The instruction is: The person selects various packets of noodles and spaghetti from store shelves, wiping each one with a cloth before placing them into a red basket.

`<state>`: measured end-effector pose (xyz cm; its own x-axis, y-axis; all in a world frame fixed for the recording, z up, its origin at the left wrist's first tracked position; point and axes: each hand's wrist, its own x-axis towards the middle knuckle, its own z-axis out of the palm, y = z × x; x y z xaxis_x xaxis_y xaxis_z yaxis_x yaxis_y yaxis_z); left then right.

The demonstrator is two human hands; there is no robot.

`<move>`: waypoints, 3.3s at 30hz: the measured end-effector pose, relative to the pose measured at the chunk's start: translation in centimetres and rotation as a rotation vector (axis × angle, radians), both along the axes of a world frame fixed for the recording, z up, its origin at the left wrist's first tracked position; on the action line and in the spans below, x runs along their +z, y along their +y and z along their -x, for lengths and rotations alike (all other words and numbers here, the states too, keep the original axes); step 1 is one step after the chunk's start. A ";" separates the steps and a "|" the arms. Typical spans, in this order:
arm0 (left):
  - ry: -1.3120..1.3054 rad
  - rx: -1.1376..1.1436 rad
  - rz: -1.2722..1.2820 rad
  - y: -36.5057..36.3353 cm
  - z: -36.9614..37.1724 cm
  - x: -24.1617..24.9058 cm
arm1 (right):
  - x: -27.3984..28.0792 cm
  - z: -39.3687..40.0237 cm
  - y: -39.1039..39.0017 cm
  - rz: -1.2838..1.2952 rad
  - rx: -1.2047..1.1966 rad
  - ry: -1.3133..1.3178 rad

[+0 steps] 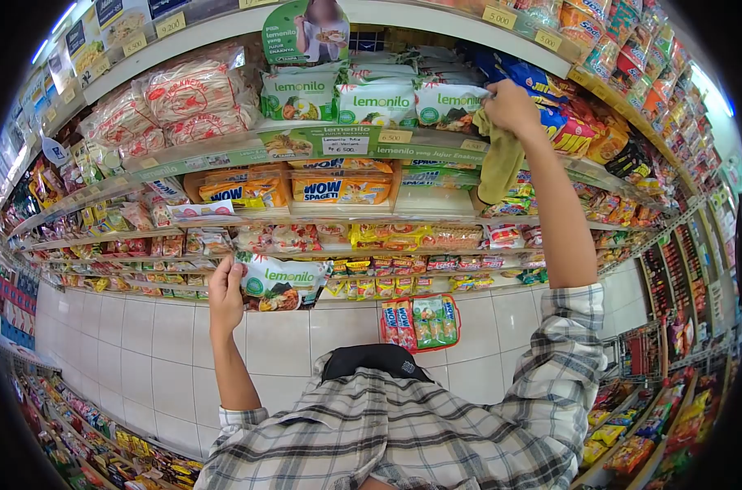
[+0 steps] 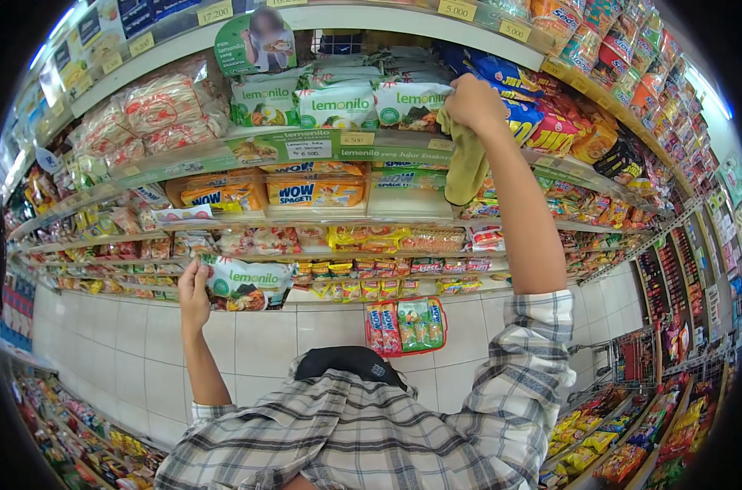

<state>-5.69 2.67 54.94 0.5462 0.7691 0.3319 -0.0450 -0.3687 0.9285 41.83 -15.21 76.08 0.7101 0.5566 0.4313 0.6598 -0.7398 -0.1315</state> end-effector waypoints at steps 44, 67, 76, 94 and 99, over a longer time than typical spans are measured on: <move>-0.399 -0.030 0.204 -4.9 -21.9 10.0 | -8.1 10.7 -6.2 -0.504 0.626 0.984; 0.342 -0.358 -1.247 -3.9 -35.4 19.7 | -3.6 0.1 -7.9 -0.463 0.335 0.062; 0.561 -0.171 -1.393 -2.9 -37.2 19.2 | -5.6 2.3 -4.2 -0.400 0.027 -0.111; 0.163 -0.169 -1.475 -2.5 -41.2 13.6 | -8.7 4.0 -6.9 -0.529 0.116 0.109; 0.016 -0.098 -1.501 -5.3 -39.2 14.6 | -16.7 2.7 -17.0 -1.156 0.092 0.400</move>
<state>33.48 -2.63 69.55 0.5850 -0.3097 0.7496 -0.1186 -0.9470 -0.2987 39.12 -32.22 59.43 0.8840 0.0464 0.4651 0.4658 -0.0061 -0.8848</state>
